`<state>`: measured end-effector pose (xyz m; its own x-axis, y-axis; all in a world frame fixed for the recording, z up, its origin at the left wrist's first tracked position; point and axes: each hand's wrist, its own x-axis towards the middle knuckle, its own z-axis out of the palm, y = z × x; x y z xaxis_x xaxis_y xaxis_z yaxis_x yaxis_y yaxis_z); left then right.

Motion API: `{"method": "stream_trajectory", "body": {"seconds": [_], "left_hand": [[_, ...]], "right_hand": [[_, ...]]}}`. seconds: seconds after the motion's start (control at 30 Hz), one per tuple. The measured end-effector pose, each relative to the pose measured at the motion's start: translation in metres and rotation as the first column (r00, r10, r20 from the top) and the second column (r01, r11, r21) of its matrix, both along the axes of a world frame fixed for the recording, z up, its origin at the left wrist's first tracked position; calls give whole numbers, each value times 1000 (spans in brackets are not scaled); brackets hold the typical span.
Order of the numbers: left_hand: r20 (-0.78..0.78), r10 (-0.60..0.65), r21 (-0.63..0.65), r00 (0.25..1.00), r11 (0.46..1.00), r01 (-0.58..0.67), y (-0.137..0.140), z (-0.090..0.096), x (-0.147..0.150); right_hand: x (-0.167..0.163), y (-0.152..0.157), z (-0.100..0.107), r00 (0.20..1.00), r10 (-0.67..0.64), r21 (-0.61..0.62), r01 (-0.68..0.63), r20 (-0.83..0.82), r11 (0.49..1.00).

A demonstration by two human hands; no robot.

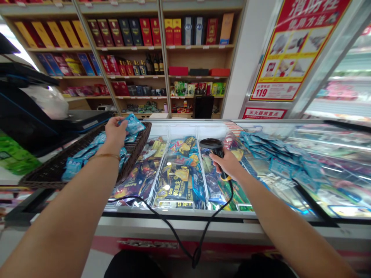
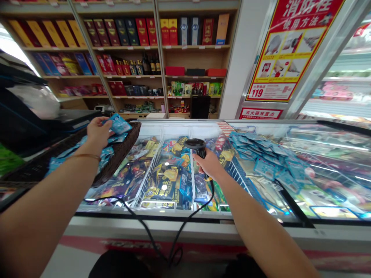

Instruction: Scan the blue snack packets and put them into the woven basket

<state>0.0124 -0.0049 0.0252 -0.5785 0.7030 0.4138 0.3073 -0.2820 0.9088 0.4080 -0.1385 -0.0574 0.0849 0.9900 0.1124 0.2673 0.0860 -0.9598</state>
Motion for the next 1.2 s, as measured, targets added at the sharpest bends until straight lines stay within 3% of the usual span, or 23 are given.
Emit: {"method": "stream_trajectory", "body": {"seconds": [0.1, 0.17, 0.27, 0.37, 0.53, 0.6, 0.67, 0.73, 0.8, 0.9, 1.0, 1.2], "left_hand": [[132, -183, 21, 974, 983, 182, -9, 22, 31], [142, -295, 10, 945, 955, 296, -14, 33, 52], [163, -367, -24, 916, 927, 375, -15, 36, 89], [333, -396, -48, 856, 899, 435, -12, 21, 132], [753, -353, -98, 556, 775, 625, -6, -28, 194], [796, -325, -109, 510, 752, 650, -6, -49, 208], [774, -291, -136, 563, 791, 596, -7, -68, 214], [695, -284, -149, 661, 842, 518, -8, -82, 214], [576, -334, -139, 746, 859, 492, -10, -90, 209], [420, -401, -118, 814, 865, 488, -11, -95, 201], [403, -411, -72, 818, 876, 476, -10, -97, 199], [475, -470, 53, 744, 859, 509, -7, -101, 202]], "right_hand": [[0, -1, 2, 1000, 5, 14, -5, 11, 1000], [0, -2, 3, 1000, 12, 27, -12, 9, 1000], [1, -2, 4, 1000, 7, 39, -7, 14, 999], [1, -2, 4, 1000, 1, 43, -2, 23, 999], [2, -3, 4, 1000, 12, 33, -12, 1, 999], [2, -3, 5, 1000, 14, 29, -14, -7, 999], [2, -3, 5, 1000, 17, 33, -18, 7, 999], [2, -3, 5, 1000, 17, 37, -18, 22, 999], [1, -2, 5, 999, 13, 31, -14, 31, 999], [1, -3, 4, 999, 5, 21, -6, 42, 1000], [0, -5, 5, 999, 17, 29, -18, 45, 999], [-4, -11, 9, 996, 55, 33, -58, 76, 998]]}}
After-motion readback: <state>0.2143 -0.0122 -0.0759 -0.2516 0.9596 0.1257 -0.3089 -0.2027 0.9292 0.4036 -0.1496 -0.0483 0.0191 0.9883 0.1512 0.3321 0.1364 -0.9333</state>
